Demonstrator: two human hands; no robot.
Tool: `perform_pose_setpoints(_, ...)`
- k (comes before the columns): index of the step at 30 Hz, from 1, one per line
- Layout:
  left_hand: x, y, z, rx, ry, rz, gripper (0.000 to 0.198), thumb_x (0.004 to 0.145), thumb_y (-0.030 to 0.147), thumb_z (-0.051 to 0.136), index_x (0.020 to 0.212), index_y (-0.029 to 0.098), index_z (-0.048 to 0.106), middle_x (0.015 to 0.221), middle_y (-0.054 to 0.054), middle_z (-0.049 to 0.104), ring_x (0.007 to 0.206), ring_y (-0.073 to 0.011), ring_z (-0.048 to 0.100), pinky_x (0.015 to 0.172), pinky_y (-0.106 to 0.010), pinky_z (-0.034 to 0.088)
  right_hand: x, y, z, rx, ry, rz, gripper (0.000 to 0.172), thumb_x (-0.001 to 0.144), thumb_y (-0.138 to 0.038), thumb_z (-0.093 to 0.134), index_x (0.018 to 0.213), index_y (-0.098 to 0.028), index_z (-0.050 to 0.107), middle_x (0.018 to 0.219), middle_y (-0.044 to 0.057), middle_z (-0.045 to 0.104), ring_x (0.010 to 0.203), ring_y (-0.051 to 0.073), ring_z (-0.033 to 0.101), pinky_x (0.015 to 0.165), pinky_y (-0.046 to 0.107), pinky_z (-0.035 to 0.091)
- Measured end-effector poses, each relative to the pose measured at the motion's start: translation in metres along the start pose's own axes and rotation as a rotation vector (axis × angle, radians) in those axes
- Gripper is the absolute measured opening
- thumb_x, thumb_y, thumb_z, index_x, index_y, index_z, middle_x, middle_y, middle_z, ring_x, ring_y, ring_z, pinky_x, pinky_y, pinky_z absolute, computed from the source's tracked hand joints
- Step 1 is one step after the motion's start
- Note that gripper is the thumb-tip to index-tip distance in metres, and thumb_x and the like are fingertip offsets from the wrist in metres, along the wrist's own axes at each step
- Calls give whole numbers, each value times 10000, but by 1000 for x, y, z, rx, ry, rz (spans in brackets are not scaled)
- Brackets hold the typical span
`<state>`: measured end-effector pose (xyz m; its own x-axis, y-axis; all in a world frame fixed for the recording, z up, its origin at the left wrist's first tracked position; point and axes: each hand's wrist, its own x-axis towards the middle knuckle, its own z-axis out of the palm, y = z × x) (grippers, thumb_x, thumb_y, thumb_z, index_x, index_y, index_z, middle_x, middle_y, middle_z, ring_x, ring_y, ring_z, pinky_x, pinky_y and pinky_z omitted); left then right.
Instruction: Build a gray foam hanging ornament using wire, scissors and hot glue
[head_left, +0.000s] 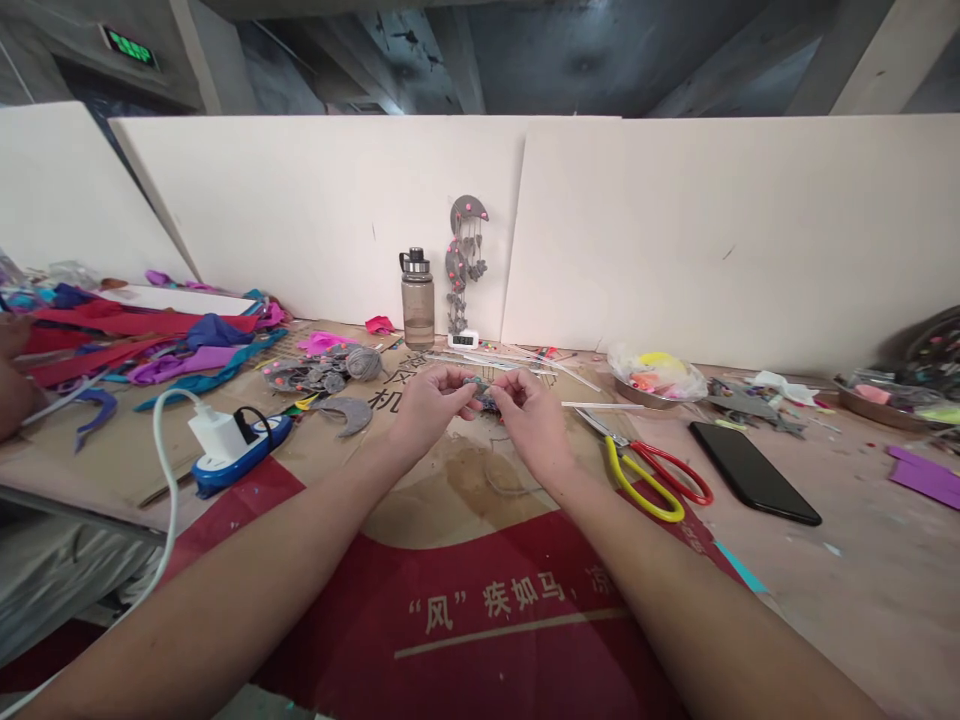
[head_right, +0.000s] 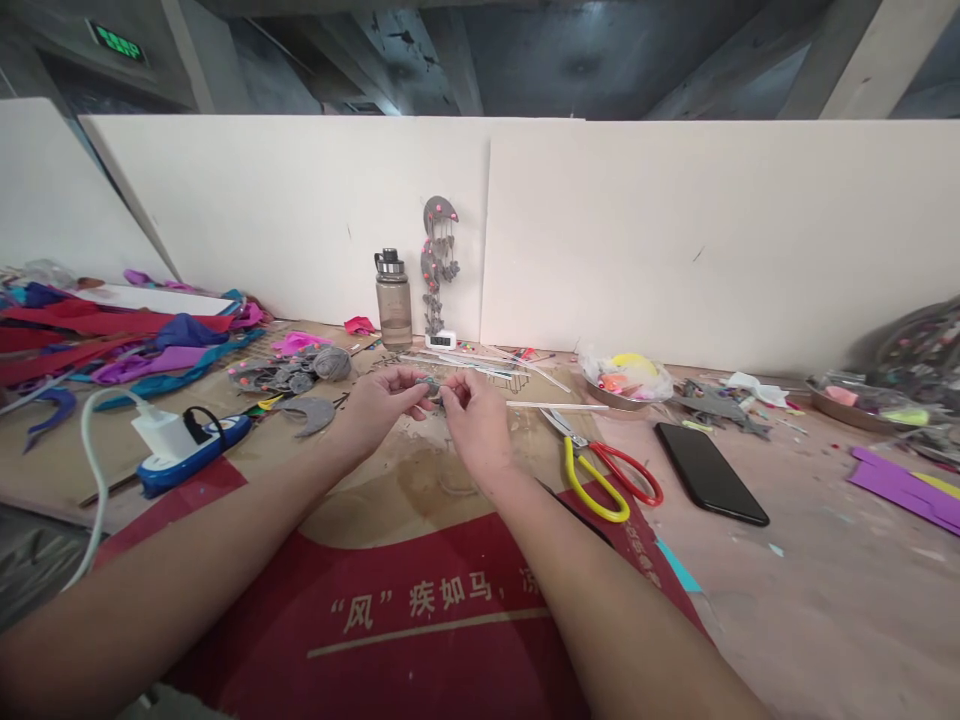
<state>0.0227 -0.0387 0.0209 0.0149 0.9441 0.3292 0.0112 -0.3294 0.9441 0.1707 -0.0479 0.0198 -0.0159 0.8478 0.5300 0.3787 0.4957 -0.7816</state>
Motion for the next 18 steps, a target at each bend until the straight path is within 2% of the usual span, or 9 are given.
perform_pose_setpoints(3,-1,1,1,-19,-30,-37,318,686,333,740,914,121,674,753,-53,709,663,-166,686,603,-282,568,-2,-4,-3,-126,28,-63,119,844,-275,518,780,-196,579,707,-8,561,660,134,484,629,262,359)
perform_pose_setpoints(6,-3,4,2,-16,-46,-48,286,693,340,739,869,118,698,775,-61,715,687,-167,690,618,-279,576,-3,-7,-4,-202,25,-86,156,870,-286,504,778,-192,588,748,12,601,699,145,509,660,267,360)
perform_pose_setpoints(13,-3,1,1,12,-64,2,224,719,318,708,838,128,709,789,-62,714,718,-182,700,586,-259,571,-4,-7,-3,-254,-31,-83,237,901,-288,463,738,-188,603,746,23,623,699,151,516,652,268,345)
perform_pose_setpoints(18,-3,-1,1,44,-72,17,199,730,318,690,817,141,714,800,-60,715,719,-186,701,545,-233,548,-5,-11,-3,-198,-50,-19,277,903,-326,461,716,-190,614,705,8,617,659,143,512,619,261,337)
